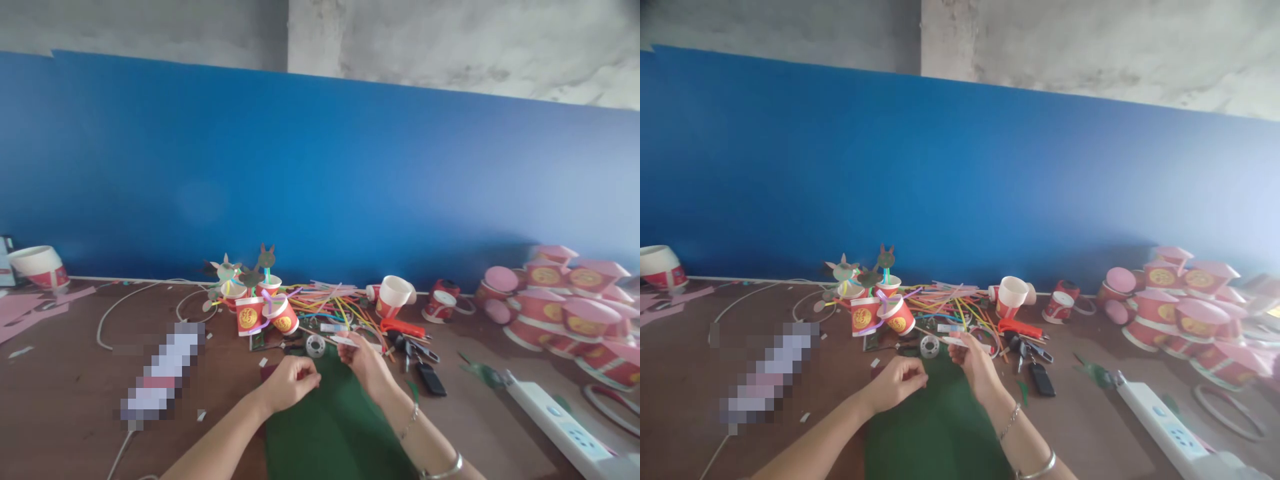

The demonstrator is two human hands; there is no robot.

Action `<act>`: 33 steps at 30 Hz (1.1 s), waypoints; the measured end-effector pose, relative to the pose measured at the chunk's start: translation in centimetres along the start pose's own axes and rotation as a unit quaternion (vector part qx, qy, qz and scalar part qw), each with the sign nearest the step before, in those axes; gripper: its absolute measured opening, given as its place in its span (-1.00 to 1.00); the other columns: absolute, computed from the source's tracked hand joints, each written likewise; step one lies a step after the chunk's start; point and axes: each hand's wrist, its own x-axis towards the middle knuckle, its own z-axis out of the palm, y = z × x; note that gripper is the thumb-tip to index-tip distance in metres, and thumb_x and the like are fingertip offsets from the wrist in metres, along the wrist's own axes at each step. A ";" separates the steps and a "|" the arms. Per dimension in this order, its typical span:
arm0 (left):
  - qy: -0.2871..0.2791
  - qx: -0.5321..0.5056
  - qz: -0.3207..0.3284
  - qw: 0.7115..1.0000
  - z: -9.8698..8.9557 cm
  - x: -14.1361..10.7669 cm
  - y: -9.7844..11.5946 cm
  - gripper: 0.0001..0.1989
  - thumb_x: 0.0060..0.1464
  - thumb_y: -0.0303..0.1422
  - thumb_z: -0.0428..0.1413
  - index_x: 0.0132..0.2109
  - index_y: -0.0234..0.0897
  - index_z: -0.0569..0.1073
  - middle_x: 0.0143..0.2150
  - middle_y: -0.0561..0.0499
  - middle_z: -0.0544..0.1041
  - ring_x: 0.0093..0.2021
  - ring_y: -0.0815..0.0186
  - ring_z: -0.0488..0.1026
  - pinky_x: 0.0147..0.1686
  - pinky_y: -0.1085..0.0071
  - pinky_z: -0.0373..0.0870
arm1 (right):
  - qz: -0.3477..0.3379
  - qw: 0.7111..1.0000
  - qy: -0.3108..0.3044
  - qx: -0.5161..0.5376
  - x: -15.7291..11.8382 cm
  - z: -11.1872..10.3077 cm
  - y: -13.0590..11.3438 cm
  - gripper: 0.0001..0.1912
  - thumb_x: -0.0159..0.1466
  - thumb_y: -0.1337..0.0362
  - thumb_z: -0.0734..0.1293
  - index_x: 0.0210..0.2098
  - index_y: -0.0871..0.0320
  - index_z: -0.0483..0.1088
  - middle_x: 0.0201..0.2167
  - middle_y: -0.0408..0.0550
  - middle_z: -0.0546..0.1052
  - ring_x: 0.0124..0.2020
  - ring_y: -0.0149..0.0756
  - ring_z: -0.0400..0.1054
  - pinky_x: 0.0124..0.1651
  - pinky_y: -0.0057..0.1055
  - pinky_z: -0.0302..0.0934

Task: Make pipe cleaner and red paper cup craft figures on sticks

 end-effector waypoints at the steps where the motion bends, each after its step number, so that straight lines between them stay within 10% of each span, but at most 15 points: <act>1: -0.005 0.002 -0.002 1.000 -0.1 0.0 -0.1 -0.74 0.03 -0.27 0.04 -0.50 -0.33 0.44 -0.63 0.10 0.31 -0.60 0.43 0.18 -0.58 0.51 0.04 | -0.006 0.999 0.004 -0.038 0.1 -0.3 -0.3 -0.68 0.04 0.02 0.39 -0.43 0.18 0.49 -0.56 -0.07 0.50 -0.51 -0.31 0.34 -0.40 -0.41 0.20; 9: 0.004 0.098 0.019 0.995 -0.5 -0.3 0.0 -0.79 0.09 -0.32 0.01 -0.39 -0.30 0.49 -0.57 0.05 0.44 -0.56 0.37 0.32 -0.55 0.51 0.16 | -0.122 0.950 -0.034 -0.285 0.3 -2.5 -0.4 -0.51 0.14 -0.16 0.26 -0.40 0.16 0.49 -0.49 -0.02 0.51 -0.39 -0.19 0.38 -0.26 -0.30 0.24; 13: 0.059 0.221 0.061 0.971 0.1 -0.6 -0.2 -0.80 0.08 -0.41 0.03 -0.17 -0.23 0.50 -0.22 -0.03 0.55 -0.30 0.27 0.49 -0.28 0.43 0.35 | -0.201 0.908 -0.022 -0.366 -0.1 -2.9 0.0 -0.57 0.21 -0.10 0.23 -0.35 0.14 0.47 -0.42 -0.04 0.51 -0.31 -0.19 0.36 -0.22 -0.36 0.21; 19: -0.029 0.348 0.073 0.934 0.1 -0.8 -0.4 -0.54 0.10 -0.17 0.08 0.15 -0.14 0.35 0.25 -0.08 0.29 0.07 0.05 0.42 0.05 0.19 0.34 | -0.226 0.883 -0.037 -0.409 -0.9 -2.6 -0.3 -0.63 0.27 -0.01 0.19 -0.17 0.11 0.45 -0.30 -0.01 0.55 -0.23 -0.16 0.41 -0.16 -0.36 0.23; 33: -0.102 0.400 0.091 0.906 -1.4 -1.3 0.7 -0.47 0.06 -0.05 0.09 0.19 0.05 0.30 0.28 -0.01 0.22 0.01 0.01 0.47 -0.04 0.21 0.39 | -0.231 0.865 -0.031 -0.445 -0.9 -2.9 -0.7 -0.65 0.23 0.00 0.23 -0.12 0.00 0.49 -0.14 -0.03 0.57 -0.11 -0.05 0.42 -0.01 -0.22 0.21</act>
